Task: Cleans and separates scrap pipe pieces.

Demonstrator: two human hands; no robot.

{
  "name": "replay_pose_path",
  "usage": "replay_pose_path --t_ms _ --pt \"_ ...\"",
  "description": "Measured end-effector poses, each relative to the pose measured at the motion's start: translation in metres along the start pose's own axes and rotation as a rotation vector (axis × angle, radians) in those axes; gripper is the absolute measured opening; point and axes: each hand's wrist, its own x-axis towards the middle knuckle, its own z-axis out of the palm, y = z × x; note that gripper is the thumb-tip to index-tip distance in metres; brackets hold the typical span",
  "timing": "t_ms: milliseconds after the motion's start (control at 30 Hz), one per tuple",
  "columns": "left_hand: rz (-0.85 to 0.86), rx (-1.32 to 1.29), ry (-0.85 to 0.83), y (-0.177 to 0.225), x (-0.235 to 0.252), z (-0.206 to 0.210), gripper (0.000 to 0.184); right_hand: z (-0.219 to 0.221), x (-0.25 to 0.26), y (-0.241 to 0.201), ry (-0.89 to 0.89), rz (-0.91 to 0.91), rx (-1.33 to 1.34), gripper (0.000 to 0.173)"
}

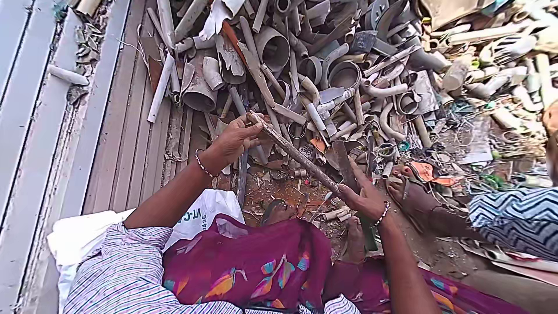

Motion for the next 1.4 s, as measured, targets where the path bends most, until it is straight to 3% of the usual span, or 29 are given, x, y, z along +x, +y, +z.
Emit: replay_pose_path --t_ms 200,367,667,967,1067,1200,1300,1400 --pt "0.057 -0.003 0.044 0.001 -0.004 0.009 0.017 -0.001 -0.002 -0.004 -0.027 0.015 0.168 0.067" --pt "0.041 0.015 0.107 0.002 -0.005 0.012 0.012 -0.003 -0.002 -0.004 0.012 0.015 0.248 0.074" --pt "0.017 0.057 0.134 0.001 -0.004 0.010 0.009 -0.004 0.000 0.004 0.066 -0.002 0.210 0.084" --pt "0.014 0.127 0.128 0.002 -0.007 0.011 0.007 -0.004 0.003 0.006 0.125 0.032 0.113 0.074" --pt "0.000 0.323 -0.024 0.013 -0.014 0.004 0.013 -0.006 0.004 0.007 0.195 0.067 0.069 0.067" --pt "-0.100 0.691 -0.406 0.039 -0.033 -0.002 0.031 -0.012 0.006 0.012 0.287 0.071 0.014 0.060" --pt "-0.062 0.929 -0.721 0.049 -0.049 -0.005 0.028 -0.013 0.006 0.014 0.326 0.055 0.017 0.062" --pt "-0.160 1.144 -0.849 0.049 -0.075 0.011 0.023 -0.008 0.003 0.002 0.347 0.018 0.015 0.068"
